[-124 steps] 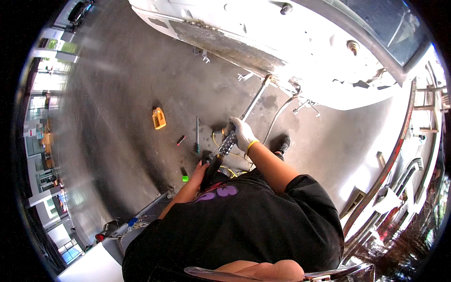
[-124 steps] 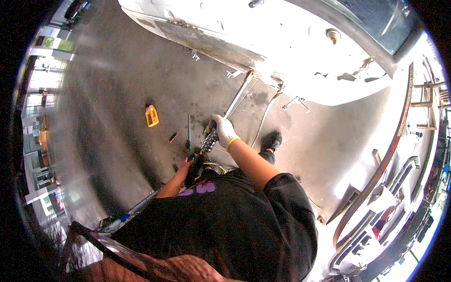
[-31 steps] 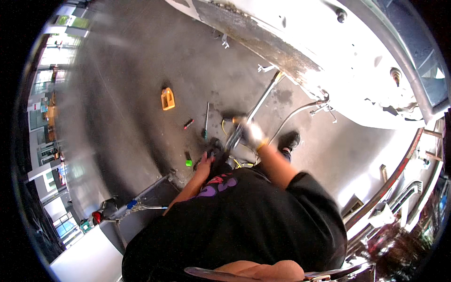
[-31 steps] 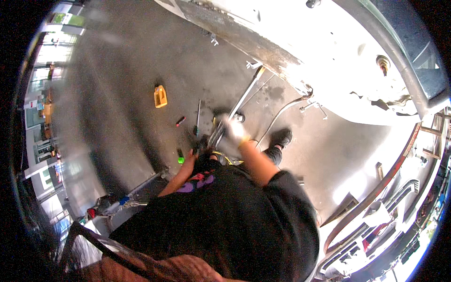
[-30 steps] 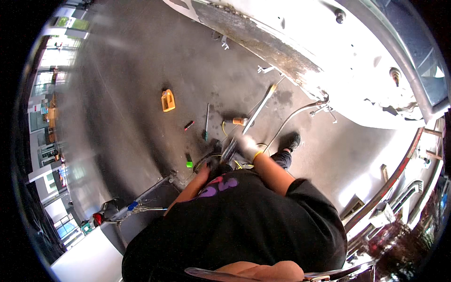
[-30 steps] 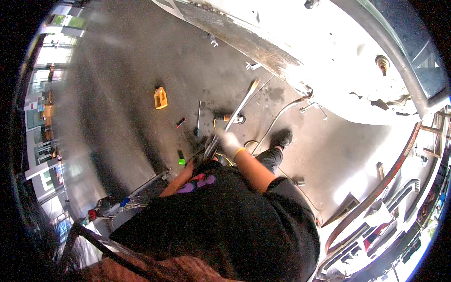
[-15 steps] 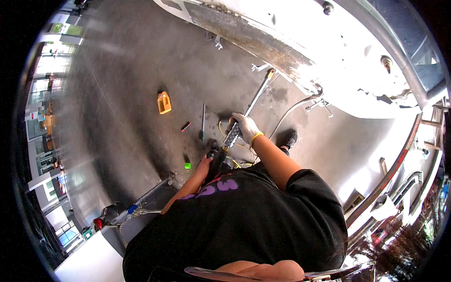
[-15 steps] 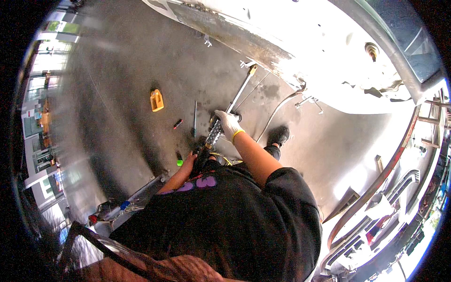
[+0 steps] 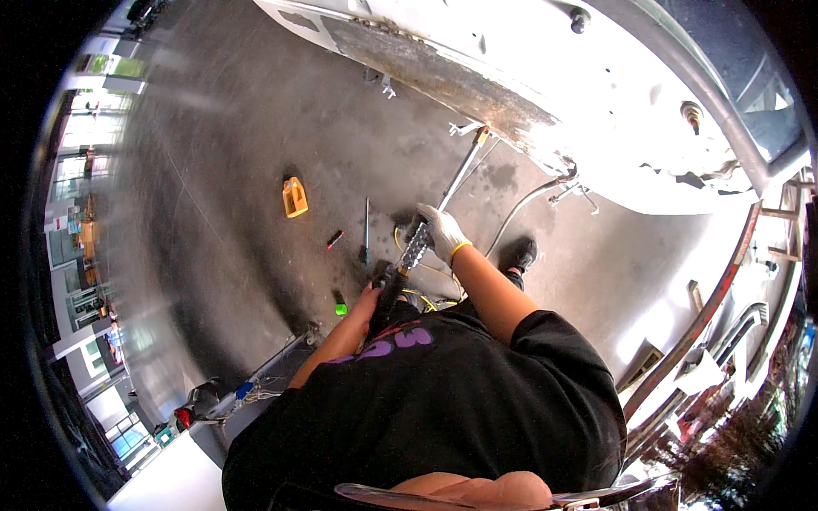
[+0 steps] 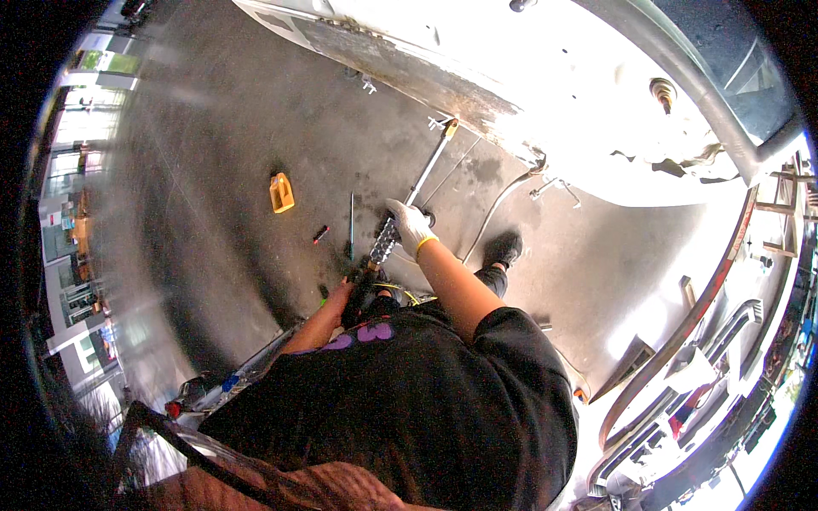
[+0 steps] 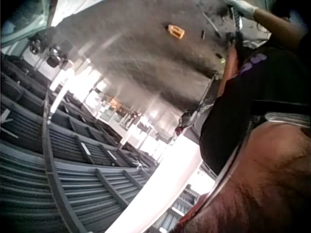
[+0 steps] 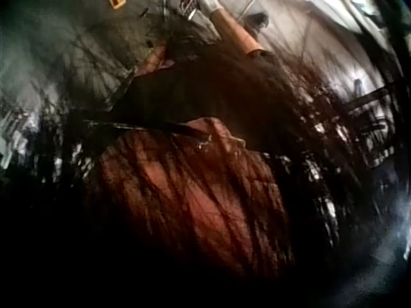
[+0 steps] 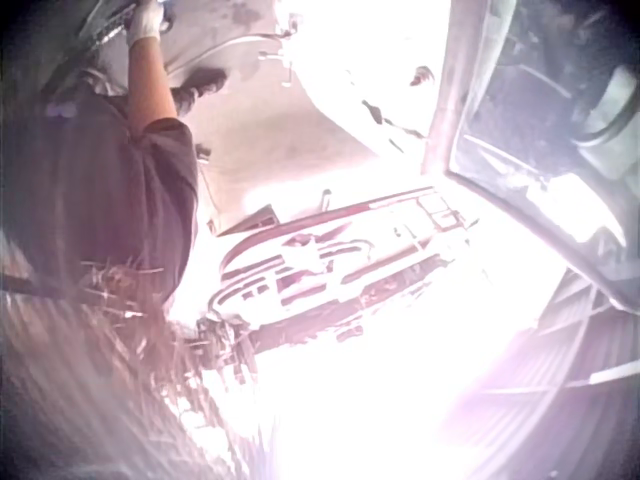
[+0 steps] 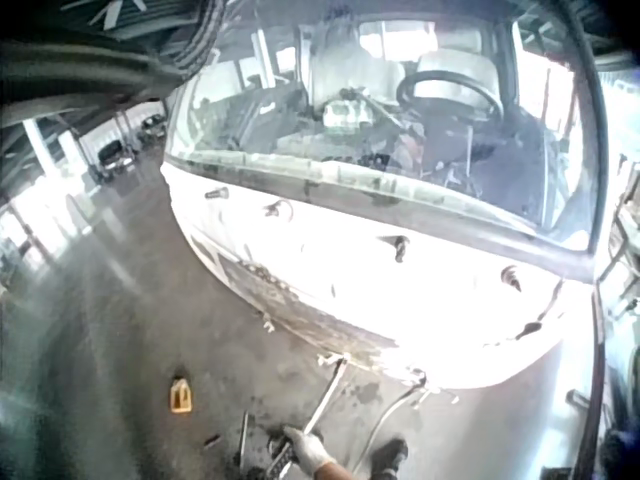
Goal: The person repairs a car body panel by positioning the tip of a slide hammer dent puller against the metal surface and sliding the weight repeatedly to pull out dents.
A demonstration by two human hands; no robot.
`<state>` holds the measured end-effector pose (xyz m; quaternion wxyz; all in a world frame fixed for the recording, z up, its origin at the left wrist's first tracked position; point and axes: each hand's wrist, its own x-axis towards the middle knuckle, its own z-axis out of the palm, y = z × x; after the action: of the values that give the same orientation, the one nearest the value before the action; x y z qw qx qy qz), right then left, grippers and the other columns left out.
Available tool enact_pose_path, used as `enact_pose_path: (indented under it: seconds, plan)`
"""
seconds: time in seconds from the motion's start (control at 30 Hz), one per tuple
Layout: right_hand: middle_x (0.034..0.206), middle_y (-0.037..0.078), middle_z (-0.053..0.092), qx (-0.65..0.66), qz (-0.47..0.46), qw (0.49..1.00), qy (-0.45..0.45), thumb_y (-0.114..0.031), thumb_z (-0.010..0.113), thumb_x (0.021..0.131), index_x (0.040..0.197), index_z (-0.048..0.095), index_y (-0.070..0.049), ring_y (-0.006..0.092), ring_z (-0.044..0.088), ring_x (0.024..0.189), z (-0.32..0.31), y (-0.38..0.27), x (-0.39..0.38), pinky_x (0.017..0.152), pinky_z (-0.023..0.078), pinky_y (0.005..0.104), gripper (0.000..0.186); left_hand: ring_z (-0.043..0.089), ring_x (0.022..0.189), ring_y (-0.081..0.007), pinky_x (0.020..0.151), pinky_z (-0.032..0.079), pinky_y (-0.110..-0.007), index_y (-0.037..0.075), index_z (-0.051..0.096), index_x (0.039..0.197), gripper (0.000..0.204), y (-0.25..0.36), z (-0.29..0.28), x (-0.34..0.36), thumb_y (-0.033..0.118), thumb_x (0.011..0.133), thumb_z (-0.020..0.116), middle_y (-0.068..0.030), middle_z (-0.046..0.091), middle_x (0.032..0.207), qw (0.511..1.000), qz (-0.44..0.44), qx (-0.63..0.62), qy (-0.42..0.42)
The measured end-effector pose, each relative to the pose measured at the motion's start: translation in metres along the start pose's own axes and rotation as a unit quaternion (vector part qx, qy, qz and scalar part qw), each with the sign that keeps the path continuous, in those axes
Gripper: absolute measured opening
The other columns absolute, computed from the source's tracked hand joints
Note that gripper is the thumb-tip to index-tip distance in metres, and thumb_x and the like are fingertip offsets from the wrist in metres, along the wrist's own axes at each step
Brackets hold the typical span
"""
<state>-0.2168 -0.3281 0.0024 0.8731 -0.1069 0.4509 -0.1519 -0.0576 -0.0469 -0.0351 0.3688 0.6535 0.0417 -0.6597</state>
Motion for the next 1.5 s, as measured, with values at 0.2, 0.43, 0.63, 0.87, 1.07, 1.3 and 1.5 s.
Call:
enact_pose_path:
  seconds: [0.2,0.43,0.63,0.87,1.07,1.3,1.5]
  plan:
    - [0.083,0.010,0.072,0.117,-0.077,0.990,0.000,-0.029,0.073,0.102,0.103,0.069,-0.005,0.0270,0.072,0.070,0.003,0.022,-0.009,0.071,0.062,0.0447,0.024,0.058,0.137,-0.0305,0.113,0.047,-0.046,0.009,0.029,0.172,0.081,0.007,0.008,-0.013,0.042,0.106,0.063,-0.0197,0.058,0.154,0.987,-0.006,0.025,0.157]
    - [0.076,0.009,0.069,0.004,-0.061,0.998,0.022,-0.029,0.078,0.098,0.096,0.070,-0.005,0.0244,0.066,0.061,-0.003,-0.017,-0.001,0.056,0.056,0.0422,0.025,0.056,0.141,-0.0322,0.117,0.043,-0.040,0.001,0.029,0.171,0.088,-0.039,-0.032,0.025,0.045,0.104,0.067,-0.0213,0.056,0.158,0.981,0.072,0.106,0.146]
    - [0.071,0.011,0.067,-0.075,-0.147,0.985,0.045,-0.030,0.066,0.104,0.093,0.066,-0.003,0.0296,0.069,0.060,-0.017,-0.092,0.031,0.058,0.060,0.0502,0.029,0.060,0.138,-0.0398,0.114,0.046,-0.044,0.006,0.034,0.169,0.085,-0.053,-0.050,0.028,0.048,0.103,0.066,-0.0268,0.058,0.154,0.978,0.058,0.083,0.184]
    - [0.120,0.016,0.078,-0.489,-0.096,0.865,-0.060,-0.011,0.068,0.093,0.135,0.072,-0.012,0.0298,0.077,0.103,-0.018,0.159,-0.041,0.086,0.061,0.0435,0.043,0.061,0.133,-0.0424,0.115,0.045,-0.045,0.003,0.036,0.167,0.078,-0.117,-0.135,0.003,0.040,0.104,0.061,-0.0256,0.061,0.149,0.982,0.083,0.148,0.082]
    - [0.088,0.008,0.074,-0.084,0.024,0.996,-0.012,-0.042,0.073,0.099,0.105,0.075,0.005,0.0189,0.066,0.075,-0.027,0.099,0.012,0.072,0.052,0.0368,0.047,0.064,0.123,-0.0366,0.107,0.049,-0.044,0.001,0.045,0.159,0.066,-0.102,-0.109,0.005,0.034,0.103,0.060,-0.0225,0.065,0.139,0.980,0.076,0.112,0.143]
    - [0.081,0.007,0.070,-0.051,-0.015,0.998,0.032,-0.033,0.071,0.102,0.101,0.072,-0.003,0.0200,0.063,0.065,0.002,0.031,0.010,0.062,0.051,0.0370,0.030,0.066,0.112,-0.0321,0.095,0.054,-0.046,0.001,0.055,0.145,0.053,-0.048,-0.051,0.019,0.031,0.102,0.061,-0.0205,0.068,0.125,0.993,0.016,0.046,0.107]
    - [0.077,0.012,0.068,-0.022,-0.006,1.000,-0.010,-0.030,0.066,0.105,0.095,0.068,-0.001,0.0312,0.070,0.066,0.005,0.005,-0.009,0.068,0.059,0.0452,0.031,0.066,0.112,-0.0324,0.096,0.053,-0.046,0.003,0.055,0.147,0.054,-0.036,-0.029,0.019,0.031,0.101,0.060,-0.0196,0.069,0.126,0.994,0.015,0.061,0.093]
